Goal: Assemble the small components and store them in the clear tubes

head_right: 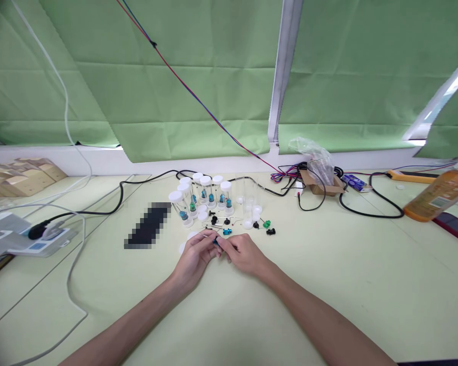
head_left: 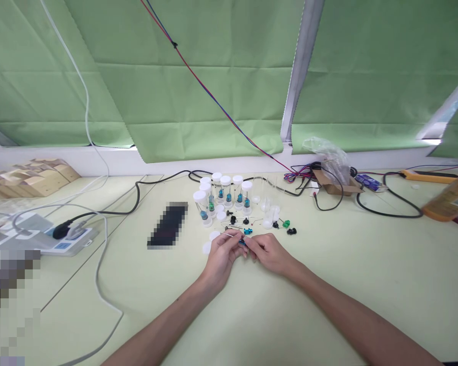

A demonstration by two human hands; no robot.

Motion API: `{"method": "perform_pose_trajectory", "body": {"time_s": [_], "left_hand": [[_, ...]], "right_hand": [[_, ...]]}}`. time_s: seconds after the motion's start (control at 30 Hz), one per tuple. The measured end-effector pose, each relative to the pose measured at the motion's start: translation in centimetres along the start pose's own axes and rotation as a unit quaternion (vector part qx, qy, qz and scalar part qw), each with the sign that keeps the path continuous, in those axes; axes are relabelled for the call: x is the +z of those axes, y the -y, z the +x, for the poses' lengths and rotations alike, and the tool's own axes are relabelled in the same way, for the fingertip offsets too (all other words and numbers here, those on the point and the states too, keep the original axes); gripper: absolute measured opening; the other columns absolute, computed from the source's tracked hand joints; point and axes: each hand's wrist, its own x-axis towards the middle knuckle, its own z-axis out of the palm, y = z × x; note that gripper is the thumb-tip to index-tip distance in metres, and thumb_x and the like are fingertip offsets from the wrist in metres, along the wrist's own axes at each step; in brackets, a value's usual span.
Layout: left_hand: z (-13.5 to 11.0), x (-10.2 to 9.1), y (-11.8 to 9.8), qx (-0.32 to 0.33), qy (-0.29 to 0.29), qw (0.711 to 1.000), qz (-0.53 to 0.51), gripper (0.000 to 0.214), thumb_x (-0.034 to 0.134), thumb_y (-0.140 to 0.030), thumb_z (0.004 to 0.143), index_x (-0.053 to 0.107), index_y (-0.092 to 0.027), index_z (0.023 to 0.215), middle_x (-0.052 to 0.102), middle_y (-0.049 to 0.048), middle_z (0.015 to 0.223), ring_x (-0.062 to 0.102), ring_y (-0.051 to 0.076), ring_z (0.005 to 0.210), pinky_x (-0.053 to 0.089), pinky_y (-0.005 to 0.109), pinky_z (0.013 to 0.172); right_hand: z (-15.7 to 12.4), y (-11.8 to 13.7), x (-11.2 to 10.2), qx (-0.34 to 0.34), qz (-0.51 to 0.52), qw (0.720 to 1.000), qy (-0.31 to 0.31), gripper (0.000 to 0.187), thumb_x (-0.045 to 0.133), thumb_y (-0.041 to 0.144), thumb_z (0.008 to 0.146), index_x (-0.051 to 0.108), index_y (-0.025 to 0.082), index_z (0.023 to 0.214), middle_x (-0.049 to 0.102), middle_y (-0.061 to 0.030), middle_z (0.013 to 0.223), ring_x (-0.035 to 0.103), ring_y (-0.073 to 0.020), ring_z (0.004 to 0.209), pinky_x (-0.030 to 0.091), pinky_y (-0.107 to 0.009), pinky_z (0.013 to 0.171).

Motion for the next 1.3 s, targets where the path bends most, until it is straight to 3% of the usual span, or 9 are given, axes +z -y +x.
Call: {"method": "perform_pose_trajectory", "body": {"time_s": [0.5, 1.0, 1.3], "left_hand": [[0.09, -0.24, 0.15, -0.003, -0.008, 1.0, 0.002, 0.01, 0.07, -0.021, 0.075, 0.064, -0.014, 0.076, 0.061, 0.0022, 0.074, 0.058, 0.012, 0.061, 0.048, 0.025, 0.057], [-0.18, 0.23, -0.22, -0.004, 0.001, 1.0, -0.002, 0.015, 0.073, -0.024, 0.073, 0.064, -0.013, 0.076, 0.063, 0.0027, 0.07, 0.058, 0.012, 0.057, 0.048, 0.026, 0.059], [-0.24, 0.33, -0.19, -0.002, -0.011, 1.0, -0.011, 0.014, 0.074, -0.023, 0.071, 0.064, -0.013, 0.075, 0.062, 0.002, 0.068, 0.058, 0.012, 0.058, 0.047, 0.025, 0.058]], "right_hand": [[-0.03, -0.2, -0.04, -0.007, -0.033, 0.999, 0.003, 0.05, 0.037, 0.045, 0.097, 0.062, 0.017, 0.063, 0.055, 0.0022, 0.054, 0.046, -0.0094, 0.051, 0.034, -0.021, 0.053], [0.04, 0.14, -0.02, 0.006, 0.007, 1.0, -0.005, 0.062, 0.026, 0.051, 0.099, 0.06, 0.016, 0.061, 0.055, 0.0003, 0.053, 0.053, -0.0107, 0.052, 0.04, -0.021, 0.059], [0.11, 0.01, -0.01, 0.011, -0.007, 1.0, -0.001, 0.058, 0.029, 0.051, 0.098, 0.058, 0.016, 0.061, 0.056, 0.0008, 0.054, 0.052, -0.0107, 0.053, 0.039, -0.022, 0.058]]}}
